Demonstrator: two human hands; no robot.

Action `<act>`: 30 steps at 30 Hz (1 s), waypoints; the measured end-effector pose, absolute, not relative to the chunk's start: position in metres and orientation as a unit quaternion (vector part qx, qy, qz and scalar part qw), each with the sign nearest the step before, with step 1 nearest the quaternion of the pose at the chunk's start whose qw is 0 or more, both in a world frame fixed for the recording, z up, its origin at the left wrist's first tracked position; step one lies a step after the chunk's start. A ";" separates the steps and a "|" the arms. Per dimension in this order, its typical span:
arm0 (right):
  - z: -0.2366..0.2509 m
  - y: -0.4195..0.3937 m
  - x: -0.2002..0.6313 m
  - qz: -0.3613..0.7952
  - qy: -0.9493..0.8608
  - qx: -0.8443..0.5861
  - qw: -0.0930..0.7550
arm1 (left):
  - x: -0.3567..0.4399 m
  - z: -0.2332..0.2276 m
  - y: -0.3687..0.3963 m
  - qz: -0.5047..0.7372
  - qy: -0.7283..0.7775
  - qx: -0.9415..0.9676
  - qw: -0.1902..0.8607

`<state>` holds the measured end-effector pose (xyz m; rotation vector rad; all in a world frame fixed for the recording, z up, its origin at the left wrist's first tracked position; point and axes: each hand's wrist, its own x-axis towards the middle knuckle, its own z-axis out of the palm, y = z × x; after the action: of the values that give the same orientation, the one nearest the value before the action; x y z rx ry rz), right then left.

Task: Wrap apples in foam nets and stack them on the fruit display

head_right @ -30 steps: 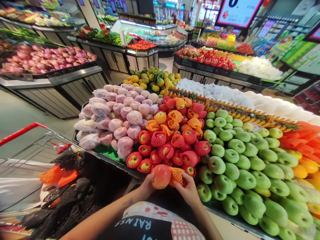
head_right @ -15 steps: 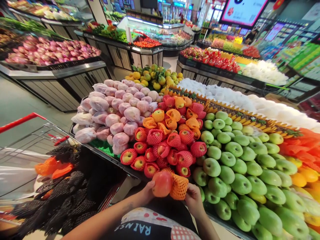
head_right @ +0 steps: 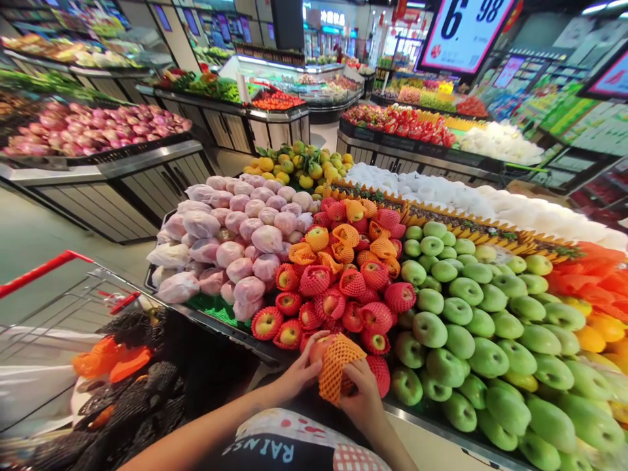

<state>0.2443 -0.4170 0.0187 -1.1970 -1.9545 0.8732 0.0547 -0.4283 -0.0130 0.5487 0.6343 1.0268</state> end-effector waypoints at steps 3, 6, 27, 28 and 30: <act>0.014 -0.416 0.214 0.296 -0.791 -0.451 0.290 | 0.034 -0.019 -0.426 0.480 0.305 0.247 0.785; 0.013 -0.414 0.182 0.265 -0.812 -0.451 0.258 | 0.011 -0.020 -0.421 0.494 0.315 0.262 0.767; 0.039 -0.414 0.134 0.441 -0.486 -0.534 0.533 | -0.056 -0.028 -0.377 0.445 0.291 0.305 0.790; 0.038 -0.411 0.133 0.458 -0.422 -0.542 0.564 | -0.058 -0.028 -0.376 0.436 0.289 0.323 0.788; 0.033 -0.400 0.131 0.473 -0.354 -0.558 0.583 | -0.063 -0.025 -0.374 0.418 0.286 0.362 0.782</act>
<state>0.1308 -0.4001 0.0335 -1.3023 -0.8257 1.1046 -0.0632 -0.3743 -0.0247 0.7814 0.6181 0.9033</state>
